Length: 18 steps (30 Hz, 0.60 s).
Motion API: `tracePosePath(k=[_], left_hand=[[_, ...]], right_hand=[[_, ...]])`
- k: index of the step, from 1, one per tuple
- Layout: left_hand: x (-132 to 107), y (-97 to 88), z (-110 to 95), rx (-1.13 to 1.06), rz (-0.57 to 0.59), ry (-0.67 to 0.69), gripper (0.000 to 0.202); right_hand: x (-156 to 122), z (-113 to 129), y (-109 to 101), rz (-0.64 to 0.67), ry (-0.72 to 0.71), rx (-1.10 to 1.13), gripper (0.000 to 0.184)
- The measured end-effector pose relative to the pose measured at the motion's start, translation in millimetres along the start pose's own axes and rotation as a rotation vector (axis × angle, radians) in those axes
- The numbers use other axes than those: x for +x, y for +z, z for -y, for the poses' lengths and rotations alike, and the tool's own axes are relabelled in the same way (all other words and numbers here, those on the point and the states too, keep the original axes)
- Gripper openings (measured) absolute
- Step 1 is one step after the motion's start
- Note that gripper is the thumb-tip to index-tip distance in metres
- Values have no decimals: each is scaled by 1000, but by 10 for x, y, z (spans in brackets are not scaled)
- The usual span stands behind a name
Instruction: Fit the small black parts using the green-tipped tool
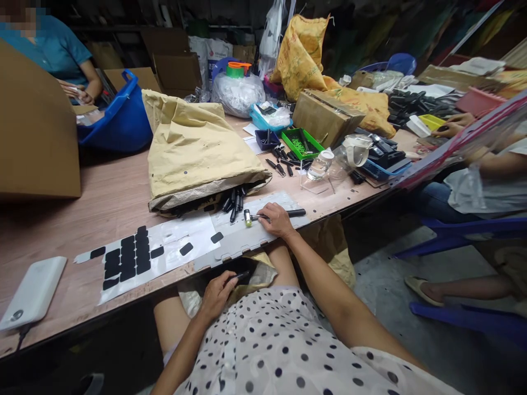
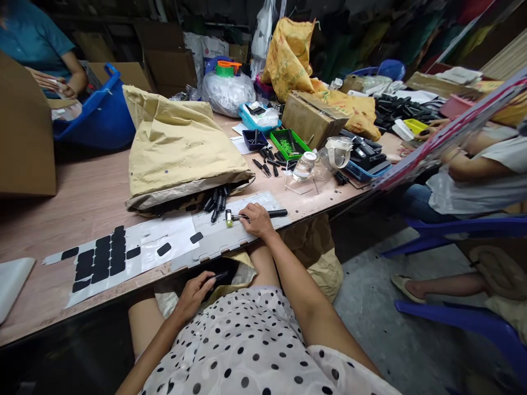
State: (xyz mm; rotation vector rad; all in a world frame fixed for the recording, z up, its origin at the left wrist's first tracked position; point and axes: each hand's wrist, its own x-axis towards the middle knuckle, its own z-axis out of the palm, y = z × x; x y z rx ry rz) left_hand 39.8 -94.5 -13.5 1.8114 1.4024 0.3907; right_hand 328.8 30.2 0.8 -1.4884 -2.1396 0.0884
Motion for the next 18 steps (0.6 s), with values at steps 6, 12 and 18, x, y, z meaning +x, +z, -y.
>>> tracePosePath(k=[6,12,18], left_hand=[[73,104,303,96,42,-156,18],[389,-261,-295,-131,219,138,33],[1386,-688,-655,7,-508,23,32]], right_hand=[[5,16,0,-7,-9,-11,14],[11,46,-8,0,-2,-15,12],[18,68,-13,1,-7,-5,13]])
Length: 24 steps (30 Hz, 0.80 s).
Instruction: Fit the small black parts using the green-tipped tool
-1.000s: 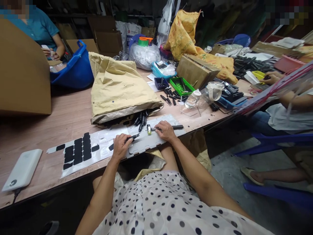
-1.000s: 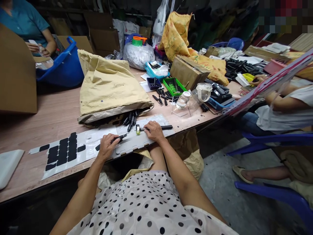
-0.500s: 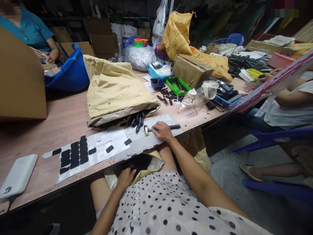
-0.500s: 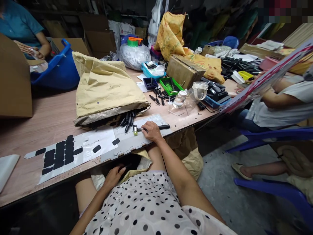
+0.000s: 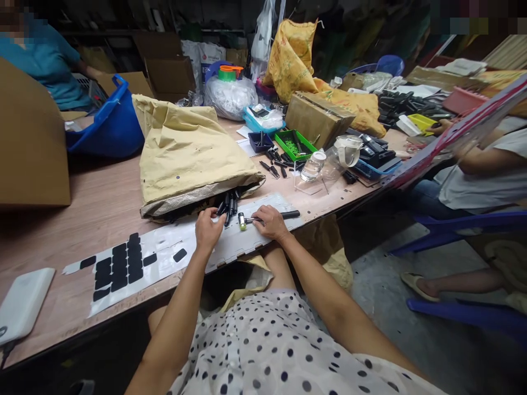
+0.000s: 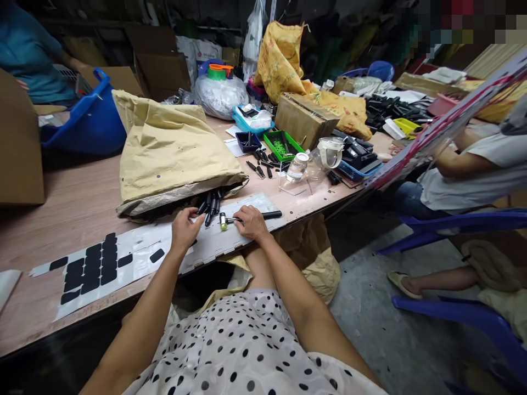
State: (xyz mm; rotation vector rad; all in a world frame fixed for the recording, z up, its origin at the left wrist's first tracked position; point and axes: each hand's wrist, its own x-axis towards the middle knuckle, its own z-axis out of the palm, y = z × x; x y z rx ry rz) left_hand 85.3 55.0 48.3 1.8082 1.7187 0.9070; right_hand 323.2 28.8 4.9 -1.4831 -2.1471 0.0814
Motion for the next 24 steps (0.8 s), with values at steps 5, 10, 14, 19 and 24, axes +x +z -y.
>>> tracePosePath(k=[5,10,14,19,24], left_hand=[[343,176,63,147,-45,-102,17],[112,-14,229,86,-57,22,13],[-196,-258,464,16,13,105,20],[-396,-308,647,-2,138,194,21],[-381,-215,659,78,143,236,19]], right_hand=[[4,7,3,5,-10,1,13],[-3,18,-17,13,-1,7,14],[-9,12,-39,27,6,11,14],[-15,8,-53,30,12,-3,14],[-13,-11,-33,34,14,-29,14]])
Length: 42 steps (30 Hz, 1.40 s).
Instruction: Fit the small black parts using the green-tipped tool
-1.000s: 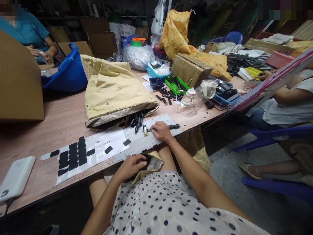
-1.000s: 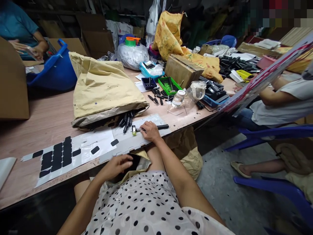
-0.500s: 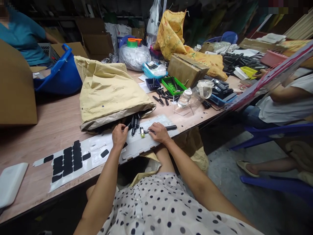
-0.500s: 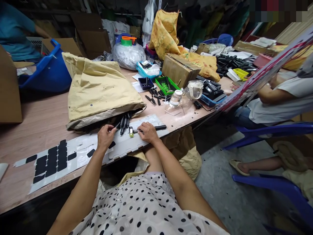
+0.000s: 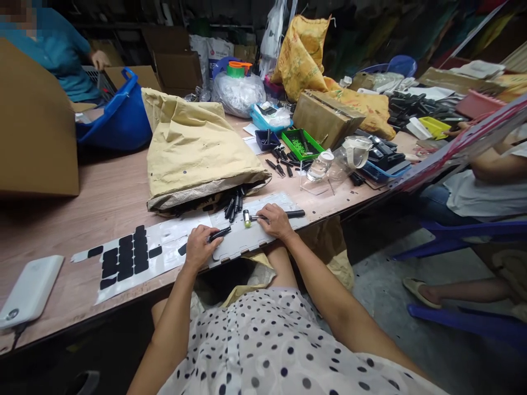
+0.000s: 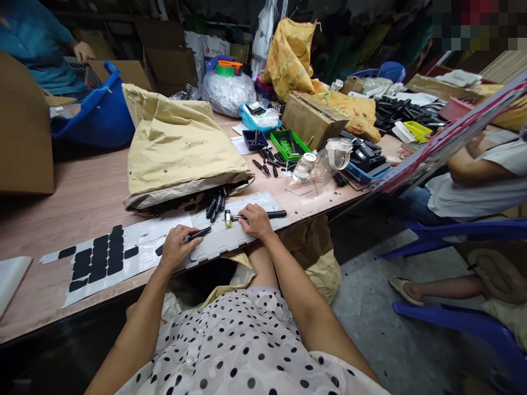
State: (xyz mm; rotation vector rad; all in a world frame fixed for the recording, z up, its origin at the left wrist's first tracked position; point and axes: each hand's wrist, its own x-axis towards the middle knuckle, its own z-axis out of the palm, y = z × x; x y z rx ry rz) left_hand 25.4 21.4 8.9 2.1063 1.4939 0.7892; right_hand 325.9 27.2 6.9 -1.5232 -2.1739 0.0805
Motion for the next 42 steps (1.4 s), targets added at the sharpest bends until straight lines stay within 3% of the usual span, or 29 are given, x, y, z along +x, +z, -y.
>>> tracePosePath(k=[8,13,18,23,30,42], left_hand=[[9,43,31,-42,-7,-64,13],[26,71,41,-70,-11,-70,12],[49,98,57,-122,-26,-111,12],[55,135,81,-160,-52,-140,10],[60,152,77,-139,-45,-135,8],[53,113,10,-99,-39,-154,11]], right_hand=[[-24,11,-94,-37,-8,27,20],[-103,410,-133,-133,-15,147,25],[-95,826,-29,-72,-21,196,26],[-40,1012,-4,-56,-34,196,28],[-29,1055,28,67,14,136,24],[-110,935,-9,-16,64,173,29]])
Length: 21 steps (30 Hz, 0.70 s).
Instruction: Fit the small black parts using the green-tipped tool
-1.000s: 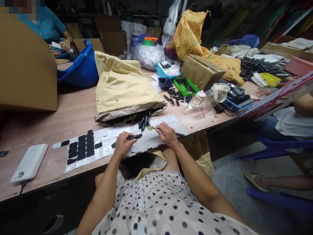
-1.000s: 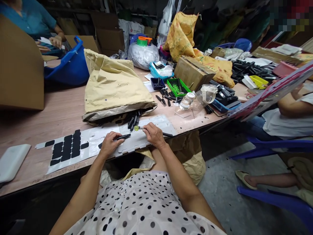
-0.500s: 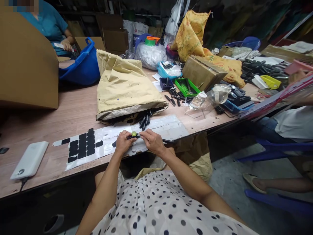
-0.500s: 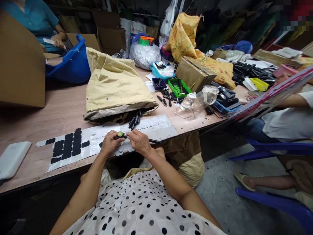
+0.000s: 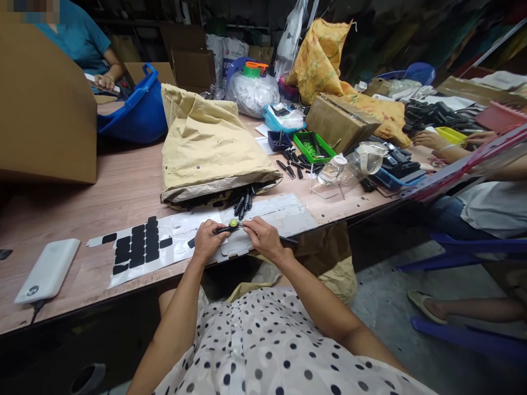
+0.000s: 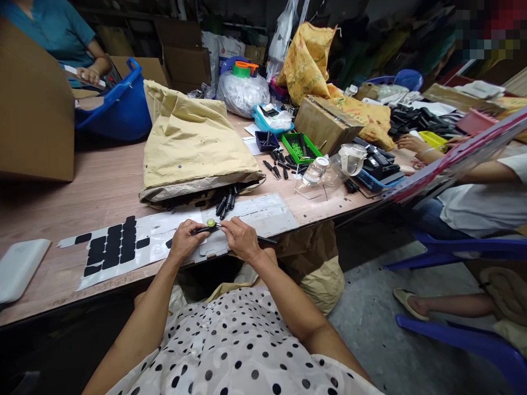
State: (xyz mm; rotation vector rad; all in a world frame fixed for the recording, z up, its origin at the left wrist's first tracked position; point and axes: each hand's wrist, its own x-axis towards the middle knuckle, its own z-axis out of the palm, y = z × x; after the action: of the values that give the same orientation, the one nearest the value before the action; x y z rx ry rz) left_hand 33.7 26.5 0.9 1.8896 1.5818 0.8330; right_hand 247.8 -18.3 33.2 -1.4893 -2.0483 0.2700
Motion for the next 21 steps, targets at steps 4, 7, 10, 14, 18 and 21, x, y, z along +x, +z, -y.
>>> tracePosePath(k=[4,7,10,14,18,21], left_hand=[[-15,-14,-26,28,-1,3,11],[-27,-16,-57,55,-3,2,11],[-35,-21,-85,76,2,9,13],[-46,-35,-95,87,12,18,12],[-51,-58,-79,80,24,23,10],[-34,-98,-78,74,40,32,10]], right_hand=[[36,-201,-76,-100,21,-1,31],[43,-463,-177,-123,63,-100,29],[36,-739,-247,-101,62,-211,24],[39,-951,-236,-85,14,-243,19],[68,-969,-178,-73,42,-224,19],[93,-941,-152,-64,65,-224,19]])
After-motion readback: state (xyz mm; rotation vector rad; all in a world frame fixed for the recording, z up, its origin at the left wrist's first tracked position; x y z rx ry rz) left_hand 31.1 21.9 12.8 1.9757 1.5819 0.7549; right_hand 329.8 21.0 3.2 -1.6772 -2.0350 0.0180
